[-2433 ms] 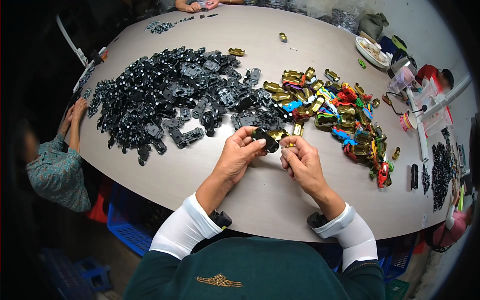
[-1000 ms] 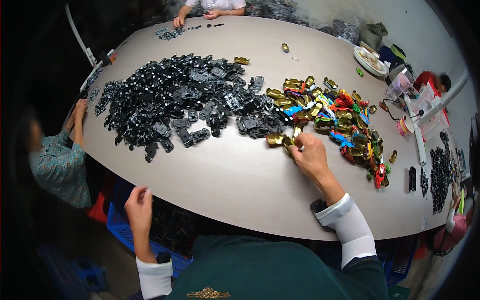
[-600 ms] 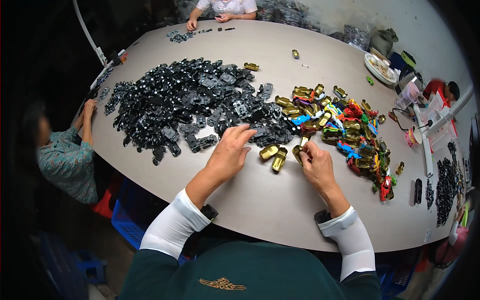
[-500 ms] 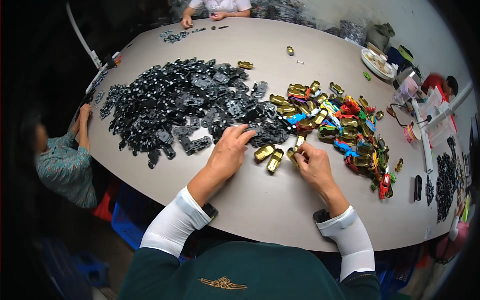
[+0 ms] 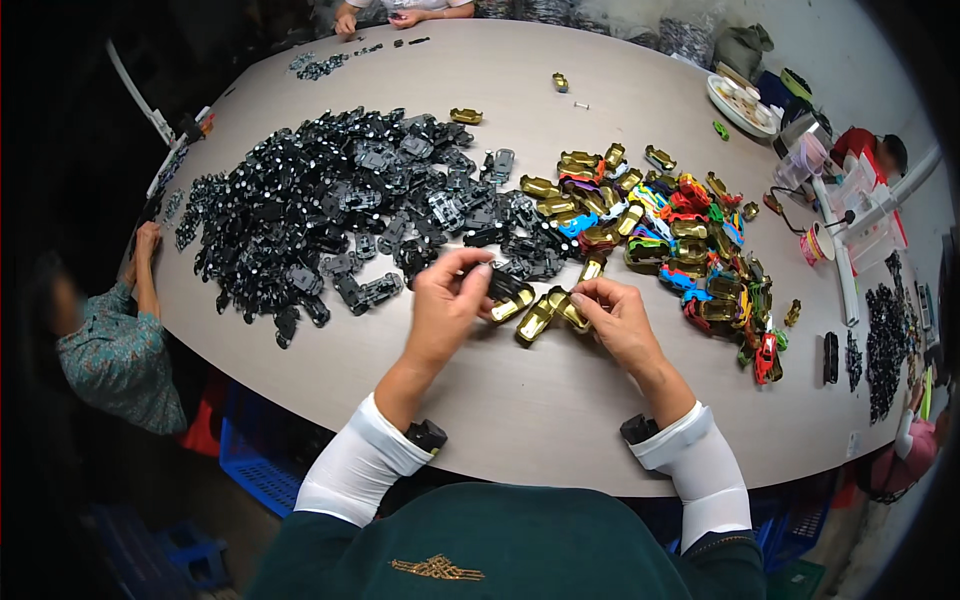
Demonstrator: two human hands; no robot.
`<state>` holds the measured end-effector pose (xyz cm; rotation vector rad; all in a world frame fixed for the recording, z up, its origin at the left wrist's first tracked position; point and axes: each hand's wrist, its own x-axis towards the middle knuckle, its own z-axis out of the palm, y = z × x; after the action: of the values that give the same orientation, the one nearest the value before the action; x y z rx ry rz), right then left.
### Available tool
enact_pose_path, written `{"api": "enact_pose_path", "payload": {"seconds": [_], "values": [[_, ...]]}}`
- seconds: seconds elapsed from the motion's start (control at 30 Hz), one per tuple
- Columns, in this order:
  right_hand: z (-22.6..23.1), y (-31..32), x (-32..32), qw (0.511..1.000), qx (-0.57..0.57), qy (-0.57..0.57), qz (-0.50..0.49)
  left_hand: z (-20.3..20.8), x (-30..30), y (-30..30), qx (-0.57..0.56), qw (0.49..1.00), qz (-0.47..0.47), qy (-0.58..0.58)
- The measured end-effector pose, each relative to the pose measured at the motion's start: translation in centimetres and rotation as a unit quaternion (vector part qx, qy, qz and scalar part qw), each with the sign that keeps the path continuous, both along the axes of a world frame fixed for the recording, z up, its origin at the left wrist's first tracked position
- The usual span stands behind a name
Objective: The person assembles small toy cars by hand at a table. They pick up a black chassis and a colored body, fit the two parts together, and place the completed unit on the table. The process is repeated continuously with different colored bodies.
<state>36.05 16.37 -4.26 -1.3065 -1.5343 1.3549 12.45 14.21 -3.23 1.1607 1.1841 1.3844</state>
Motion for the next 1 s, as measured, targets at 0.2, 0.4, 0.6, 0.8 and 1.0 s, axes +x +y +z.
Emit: {"api": "enact_pose_path", "payload": {"seconds": [0.2, 0.4, 0.6, 0.8, 1.0], "values": [[1.6, -0.6, -0.4, 0.990, -0.112, 0.084, 0.020, -1.1, 3.4, -0.7, -0.111, 0.982, -0.129, -0.076], [2.0, -1.3, -1.4, 0.966, -0.026, 0.228, 0.120, -1.8, 3.1, -0.5, -0.137, 0.960, -0.141, -0.200], [2.4, -1.0, -0.4, 0.958, -0.036, 0.280, 0.041, -1.7, 2.1, -0.3, -0.172, 0.934, -0.160, -0.269], [2.2, -1.5, -0.6, 0.984, 0.149, 0.096, 0.028, -1.1, 2.9, -0.6, -0.095, 0.942, -0.167, -0.275], [3.5, -2.7, -2.2, 0.957, 0.281, -0.043, 0.057, -2.0, 2.9, -0.9, -0.121, 0.960, -0.190, -0.164]]}}
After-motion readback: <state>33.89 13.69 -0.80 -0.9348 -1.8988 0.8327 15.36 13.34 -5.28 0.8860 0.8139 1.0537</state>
